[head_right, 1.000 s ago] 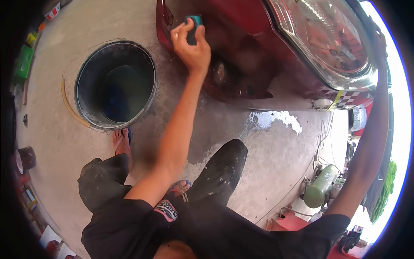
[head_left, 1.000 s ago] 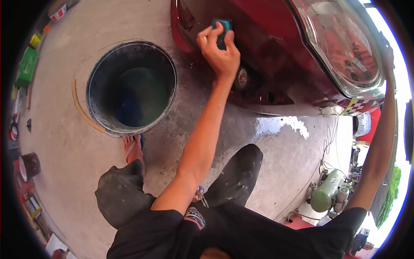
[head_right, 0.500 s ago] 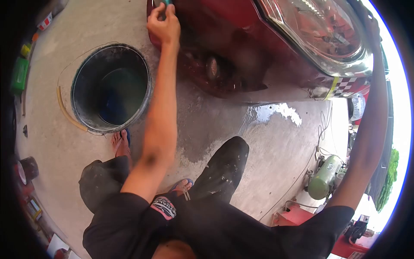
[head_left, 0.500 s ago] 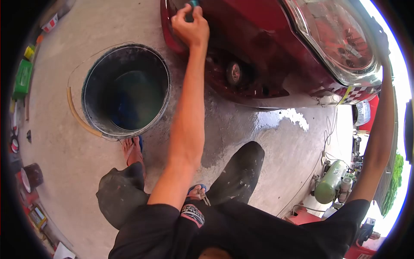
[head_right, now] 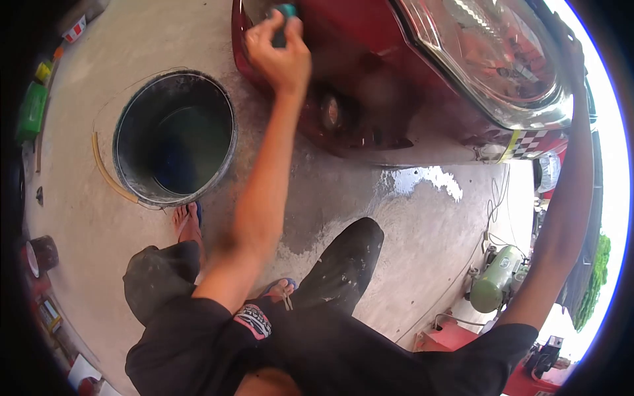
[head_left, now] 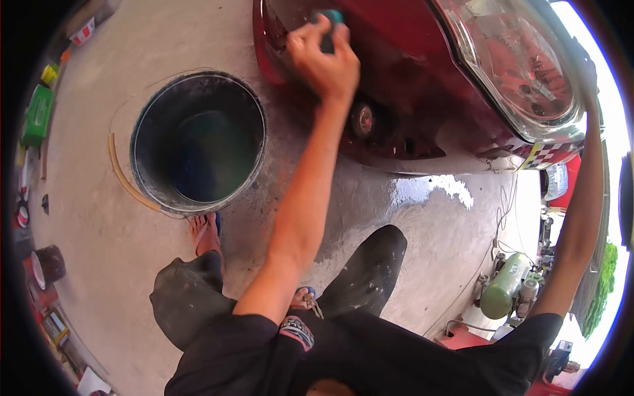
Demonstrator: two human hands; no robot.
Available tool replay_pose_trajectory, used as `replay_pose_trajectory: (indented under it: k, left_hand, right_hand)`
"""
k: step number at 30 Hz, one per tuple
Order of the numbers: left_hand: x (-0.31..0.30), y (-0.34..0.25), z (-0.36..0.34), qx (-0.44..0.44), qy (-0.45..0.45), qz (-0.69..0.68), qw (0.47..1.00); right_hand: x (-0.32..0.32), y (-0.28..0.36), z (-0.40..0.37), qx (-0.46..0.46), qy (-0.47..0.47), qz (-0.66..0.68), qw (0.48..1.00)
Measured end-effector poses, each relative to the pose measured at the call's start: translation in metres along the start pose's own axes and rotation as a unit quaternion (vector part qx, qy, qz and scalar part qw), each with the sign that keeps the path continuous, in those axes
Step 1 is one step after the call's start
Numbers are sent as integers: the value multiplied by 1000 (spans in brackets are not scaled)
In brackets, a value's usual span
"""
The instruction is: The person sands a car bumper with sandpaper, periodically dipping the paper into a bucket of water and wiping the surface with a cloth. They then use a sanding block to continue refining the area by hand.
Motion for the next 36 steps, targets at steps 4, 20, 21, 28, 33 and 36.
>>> replay_pose_trajectory:
  k: [4,20,21,28,33,36]
  left_hand:
    - [-15,-57,-40,58,44,-43,996]
    - [16,-31,8,27,21,-32,999]
    - [15,-35,9,36,27,-12,999]
    - [0,-65,-34,45,63,-70,995]
    - [18,-22,22,26,16,15,999]
    - [-9,-69,-47,39,50,-64,996]
  right_hand:
    - [3,-2,-15,47,-25,23,998]
    - [24,-41,-30,497,136,451,729]
    - [23,-39,-33,503,141,451,724]
    - [35,-43,-48,534,167,435,705]
    - [13,-35,-38,525,183,362,748]
    - [16,-32,-46,530,229,297,761]
Point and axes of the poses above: each hand's wrist, its own z-axis towards the middle knuckle, its own x-axis out of the palm, y = z × x, the point moved 10 cm from there along z, towards the middle knuckle, and after that the axes turned 8 degrees about -y, right-handed, at the moved point
